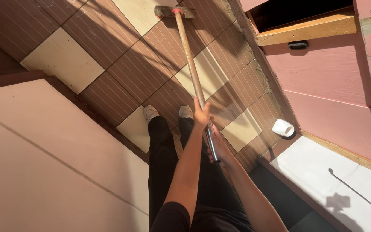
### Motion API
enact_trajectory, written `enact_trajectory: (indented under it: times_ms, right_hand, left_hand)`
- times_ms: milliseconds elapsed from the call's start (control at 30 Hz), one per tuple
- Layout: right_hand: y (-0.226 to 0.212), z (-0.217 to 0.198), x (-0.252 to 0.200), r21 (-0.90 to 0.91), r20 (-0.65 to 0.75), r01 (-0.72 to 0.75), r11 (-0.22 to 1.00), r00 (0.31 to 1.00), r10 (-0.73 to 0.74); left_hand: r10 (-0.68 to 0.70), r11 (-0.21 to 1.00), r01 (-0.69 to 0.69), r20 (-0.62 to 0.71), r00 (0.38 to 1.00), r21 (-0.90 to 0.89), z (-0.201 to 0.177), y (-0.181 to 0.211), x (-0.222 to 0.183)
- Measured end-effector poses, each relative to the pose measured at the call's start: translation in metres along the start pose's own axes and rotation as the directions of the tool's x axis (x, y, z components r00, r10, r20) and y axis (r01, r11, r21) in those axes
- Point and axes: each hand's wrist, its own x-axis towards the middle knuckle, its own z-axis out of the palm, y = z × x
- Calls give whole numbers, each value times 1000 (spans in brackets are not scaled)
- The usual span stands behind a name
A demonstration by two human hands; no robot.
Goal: Scrubbing a tiled floor area using a long-handled brush and water fetched from a bucket.
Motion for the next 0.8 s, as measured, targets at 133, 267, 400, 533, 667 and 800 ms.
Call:
enact_trajectory:
  times_ms: [133, 267, 400, 533, 667, 800]
  right_hand:
    - [-55, 26, 27, -68, 98, 104, 992, 990, -97]
    - [-1, 1, -4, -445, 183, 141, 884, 981, -64]
    - [40, -28, -63, -709, 203, 88, 700, 976, 83]
    - [28, 6, -52, -783, 237, 128, 609, 966, 103]
    - [-27, 109, 15, -666, 321, 286, 689, 943, -81]
    - [-58, 168, 18, -616, 387, 399, 679, 904, -181]
  left_hand:
    - [47, 998, -43, -82, 996, 49, -25, 74, 40]
    - [-31, 979, -1, -153, 988, -204, -54, 41, -52]
    - [-248, 897, 117, -268, 931, -427, -53, -9, -154]
    - [-302, 873, 128, -314, 900, -471, -89, 12, -142]
    - [-175, 926, 31, -356, 918, -375, -179, 84, -47]
    - [-131, 912, -26, -349, 928, -409, -254, 160, 9]
